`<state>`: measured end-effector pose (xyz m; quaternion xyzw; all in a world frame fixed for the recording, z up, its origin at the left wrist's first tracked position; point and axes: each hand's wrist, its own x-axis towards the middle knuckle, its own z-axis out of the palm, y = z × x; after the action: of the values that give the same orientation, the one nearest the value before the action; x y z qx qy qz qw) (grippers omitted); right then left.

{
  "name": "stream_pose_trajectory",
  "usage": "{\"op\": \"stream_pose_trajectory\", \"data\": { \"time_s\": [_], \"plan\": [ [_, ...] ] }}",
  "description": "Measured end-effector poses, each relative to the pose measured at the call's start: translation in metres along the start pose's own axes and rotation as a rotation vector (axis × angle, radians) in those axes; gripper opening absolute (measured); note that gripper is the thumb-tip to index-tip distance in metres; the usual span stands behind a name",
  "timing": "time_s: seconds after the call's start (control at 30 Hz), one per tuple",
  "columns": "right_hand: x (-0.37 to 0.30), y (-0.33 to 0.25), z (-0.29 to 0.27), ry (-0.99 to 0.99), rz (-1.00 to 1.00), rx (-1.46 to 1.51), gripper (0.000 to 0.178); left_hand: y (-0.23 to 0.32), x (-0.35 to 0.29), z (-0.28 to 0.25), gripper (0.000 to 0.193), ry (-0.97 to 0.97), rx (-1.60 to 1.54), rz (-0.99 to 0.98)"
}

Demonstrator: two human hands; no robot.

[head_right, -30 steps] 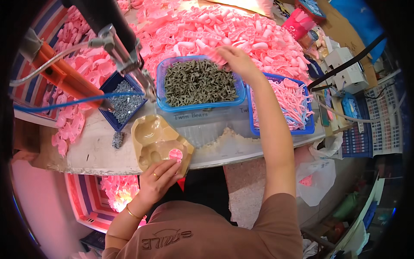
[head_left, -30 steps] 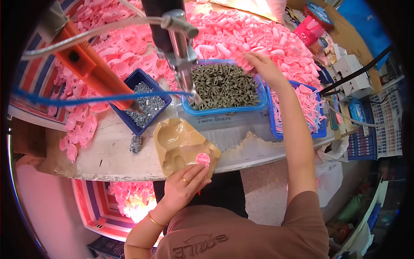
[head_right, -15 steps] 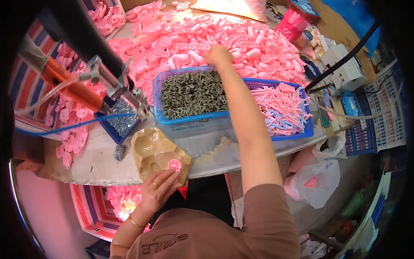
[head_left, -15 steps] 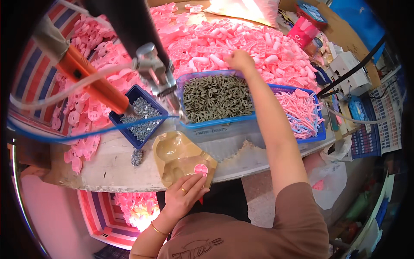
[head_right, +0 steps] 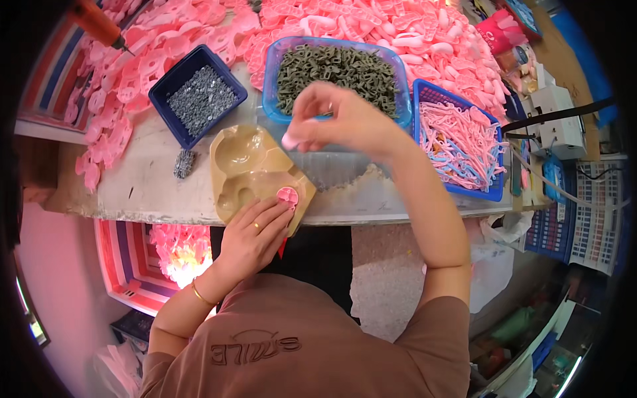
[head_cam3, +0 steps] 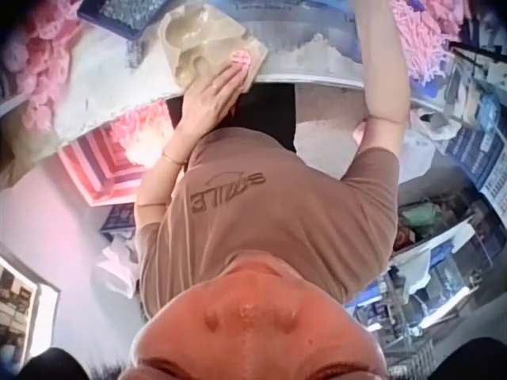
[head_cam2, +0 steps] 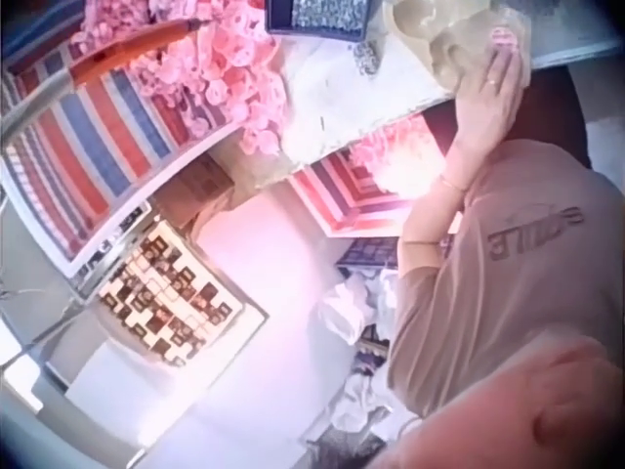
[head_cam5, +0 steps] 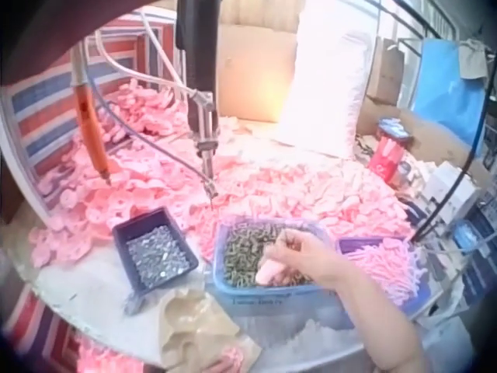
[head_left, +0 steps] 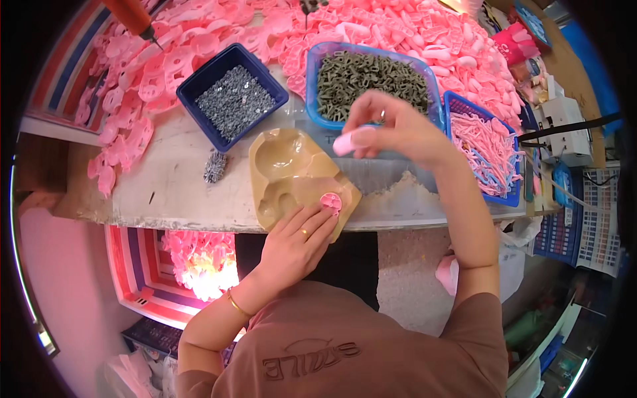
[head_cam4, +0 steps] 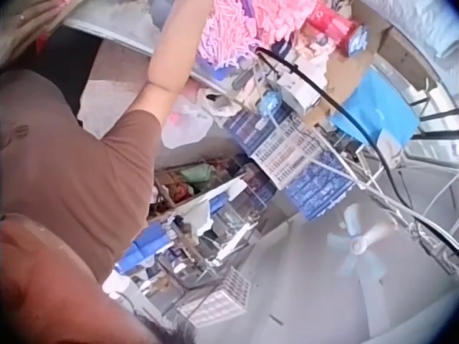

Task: Assembling small pink toy unicorns by attaching eyes and components using specialized tools.

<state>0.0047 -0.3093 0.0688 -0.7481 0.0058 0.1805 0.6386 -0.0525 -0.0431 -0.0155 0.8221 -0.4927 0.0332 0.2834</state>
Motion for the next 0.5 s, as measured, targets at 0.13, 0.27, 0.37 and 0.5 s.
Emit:
{"op": "stream_pose_trajectory", "data": {
  "time_s": [0.13, 0.27, 0.37, 0.5],
  "plan": [
    [-0.013, 0.009, 0.035, -0.157, 0.051, 0.073, 0.028, 0.004, -0.004, 0.004, 0.038, 0.038, -0.019, -0.004],
    [-0.005, 0.027, 0.059, -0.233, 0.109, 0.201, 0.029, 0.007, -0.018, -0.001, 0.036, 0.117, 0.034, 0.083],
    [0.003, 0.028, 0.082, -0.108, 0.173, -0.011, 0.023, 0.005, -0.031, -0.008, 0.037, 0.160, 0.000, 0.146],
    [0.008, 0.028, 0.106, -0.108, 0.183, -0.204, 0.024, -0.003, -0.042, -0.023, 0.038, 0.201, -0.045, 0.118]
  ]
}}
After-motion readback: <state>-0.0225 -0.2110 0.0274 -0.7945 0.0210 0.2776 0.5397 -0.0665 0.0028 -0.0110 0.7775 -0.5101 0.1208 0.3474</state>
